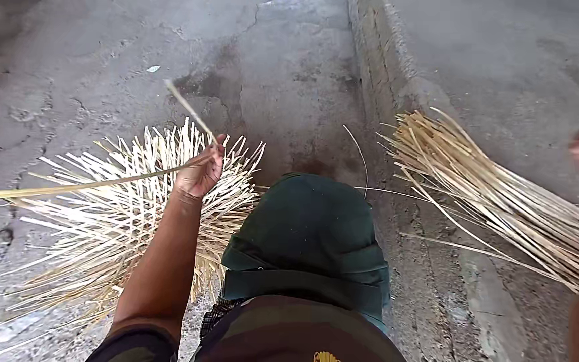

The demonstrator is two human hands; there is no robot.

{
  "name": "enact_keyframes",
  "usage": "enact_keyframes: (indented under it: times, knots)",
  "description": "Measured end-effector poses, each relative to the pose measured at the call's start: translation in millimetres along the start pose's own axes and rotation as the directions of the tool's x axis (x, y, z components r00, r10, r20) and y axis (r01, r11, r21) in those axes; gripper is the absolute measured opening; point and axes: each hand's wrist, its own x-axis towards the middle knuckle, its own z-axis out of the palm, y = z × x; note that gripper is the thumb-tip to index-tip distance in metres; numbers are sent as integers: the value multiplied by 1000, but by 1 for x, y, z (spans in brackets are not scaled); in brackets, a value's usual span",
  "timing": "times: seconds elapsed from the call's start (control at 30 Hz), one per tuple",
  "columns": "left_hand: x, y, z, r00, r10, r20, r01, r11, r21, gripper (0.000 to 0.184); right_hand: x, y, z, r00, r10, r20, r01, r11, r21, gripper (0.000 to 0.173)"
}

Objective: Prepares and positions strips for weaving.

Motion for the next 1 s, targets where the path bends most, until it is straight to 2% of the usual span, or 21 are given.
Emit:
enact_keyframes:
  times: [0.03, 0.13, 0.23, 0.27, 0.3, 0.37, 0.5, 0.67, 0.8, 1.0]
  knots:
    - [-4, -10, 12, 998, -48, 49, 45, 997, 55, 37, 3, 16, 12, 989, 7, 147, -24, 993, 113, 23]
    - [-21, -45, 50, 962, -220, 164, 185, 961, 206, 49, -47, 45, 129, 961, 152, 229, -205, 951, 230, 21]
    - [-34, -71, 68, 853, -397, 338, 299, 904, 306, 72, -115, 79, 236, 848, 321, 421, -409, 903, 135, 25]
    - [-38, -76, 73, 817, -454, 356, 330, 874, 357, 80, -133, 87, 263, 801, 369, 471, -459, 884, 88, 23]
    - [-43, -79, 77, 792, -508, 340, 353, 834, 425, 88, -147, 94, 283, 766, 399, 504, -488, 871, 52, 22]
    - [-50, -82, 78, 753, -598, 274, 387, 740, 550, 99, -161, 106, 309, 748, 400, 530, -492, 870, 37, 20]
    - [-55, -86, 67, 716, -673, 185, 405, 617, 675, 95, -160, 119, 325, 761, 409, 504, -466, 885, -14, 18]
    - [-50, -75, 71, 692, -710, 133, 427, 551, 717, 86, -152, 120, 323, 746, 430, 509, -463, 884, -69, 21]
    - [-40, -70, 74, 734, -675, 79, 430, 551, 716, 59, -151, 115, 318, 746, 406, 528, -494, 869, 31, 36]
    - [-31, -69, 72, 755, -652, 65, 402, 539, 741, 58, -146, 118, 313, 759, 365, 539, -449, 893, 28, 42]
